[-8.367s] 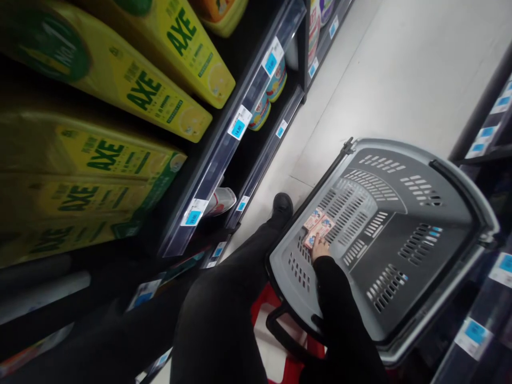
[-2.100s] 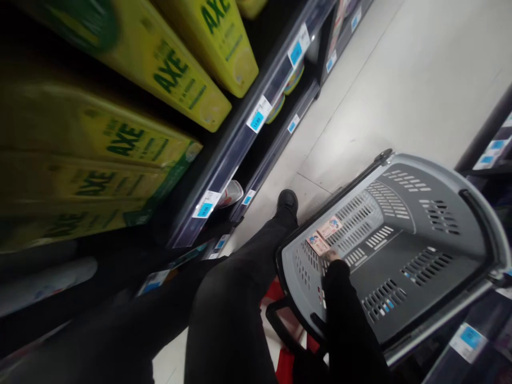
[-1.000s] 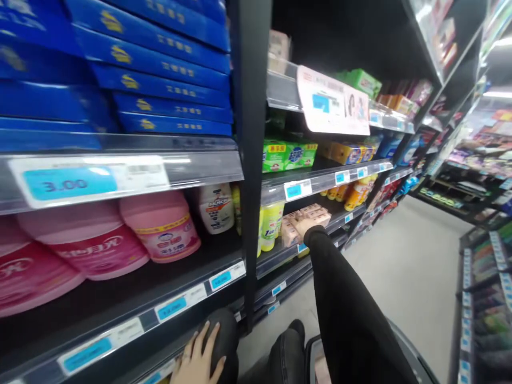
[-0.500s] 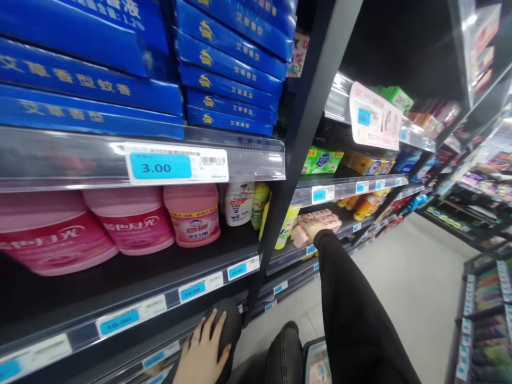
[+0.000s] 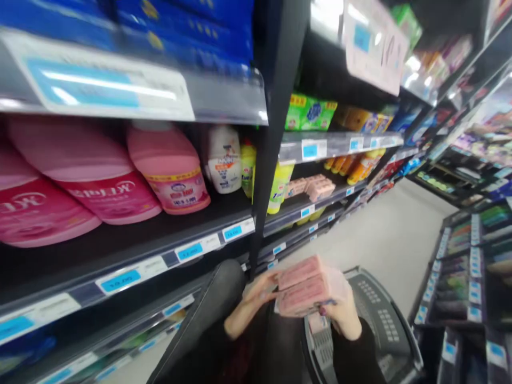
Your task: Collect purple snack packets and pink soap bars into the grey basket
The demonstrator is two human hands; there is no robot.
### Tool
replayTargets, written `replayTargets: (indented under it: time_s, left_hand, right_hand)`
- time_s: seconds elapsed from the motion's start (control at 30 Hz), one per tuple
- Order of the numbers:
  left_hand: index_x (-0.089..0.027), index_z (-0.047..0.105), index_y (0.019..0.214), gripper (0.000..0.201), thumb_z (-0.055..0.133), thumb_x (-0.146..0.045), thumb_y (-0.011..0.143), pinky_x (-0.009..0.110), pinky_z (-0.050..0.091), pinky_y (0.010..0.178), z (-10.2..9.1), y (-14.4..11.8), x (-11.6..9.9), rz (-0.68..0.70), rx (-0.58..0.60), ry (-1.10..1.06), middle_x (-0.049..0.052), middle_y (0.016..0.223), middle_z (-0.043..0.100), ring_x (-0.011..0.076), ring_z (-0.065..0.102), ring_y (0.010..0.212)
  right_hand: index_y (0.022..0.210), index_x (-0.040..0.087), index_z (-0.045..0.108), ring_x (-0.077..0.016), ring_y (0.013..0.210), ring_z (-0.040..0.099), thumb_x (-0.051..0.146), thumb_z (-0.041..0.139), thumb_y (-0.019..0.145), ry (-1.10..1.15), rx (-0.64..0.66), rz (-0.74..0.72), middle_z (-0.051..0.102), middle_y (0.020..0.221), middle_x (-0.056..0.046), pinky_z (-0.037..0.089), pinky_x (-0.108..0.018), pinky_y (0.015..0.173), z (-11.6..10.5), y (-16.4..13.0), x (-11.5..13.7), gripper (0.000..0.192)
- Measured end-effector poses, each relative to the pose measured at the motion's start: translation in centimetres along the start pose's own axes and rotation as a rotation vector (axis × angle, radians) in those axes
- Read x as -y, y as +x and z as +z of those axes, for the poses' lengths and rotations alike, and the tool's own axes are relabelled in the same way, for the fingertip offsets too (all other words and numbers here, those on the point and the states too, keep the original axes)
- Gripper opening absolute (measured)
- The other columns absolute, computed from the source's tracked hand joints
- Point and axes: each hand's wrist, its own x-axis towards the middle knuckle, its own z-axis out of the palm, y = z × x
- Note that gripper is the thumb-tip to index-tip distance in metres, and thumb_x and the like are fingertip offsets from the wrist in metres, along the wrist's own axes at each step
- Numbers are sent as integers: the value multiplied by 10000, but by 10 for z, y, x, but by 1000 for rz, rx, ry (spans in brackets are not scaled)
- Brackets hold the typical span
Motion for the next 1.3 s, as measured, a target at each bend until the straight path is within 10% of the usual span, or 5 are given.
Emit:
replayTargets:
  time_s: [0.2,0.5,0.87,1.07,1.3]
  left_hand:
    - [-60,593,1122,776,777,-559,557,410,361,1023,-1,1,36,-559,131,-508,173,1091,659,324,543,1152]
    - [-79,634,956,374,711,-348,709,279,508,739,-19,-3,70,-649,-136,-457,109,835,713,205,673,774]
    - [-80,559,1146,591,720,-361,652,434,552,559,-49,-1,42,-608,101,-516,190,1028,667,336,679,755]
    - [-115,561,1140,681,634,-571,640,322,523,475,-70,-6,14,-364,97,-665,95,882,643,203,602,624]
    - [-112,550,1140,665,654,-527,631,281,480,397,-87,-17,-15,-242,137,-654,68,848,575,163,540,560]
  right_hand:
    - [846,191,692,-275,721,689,494,848,464,738,-95,465,724,754,-80,568,-410,703,83,-53,-28,512]
    - [1051,135,652,-256,925,673,581,669,694,877,-371,703,727,963,-91,535,-403,843,151,-54,-91,572]
    - [924,219,646,-120,490,561,577,633,727,1340,-112,578,647,661,6,465,-244,434,132,-67,-132,409]
    - [914,220,583,-35,257,134,621,646,667,1480,26,450,324,435,132,121,-179,255,134,-74,-162,475]
    - [977,194,561,-33,280,168,521,611,757,1714,114,341,342,477,125,181,-171,273,137,-74,-154,397]
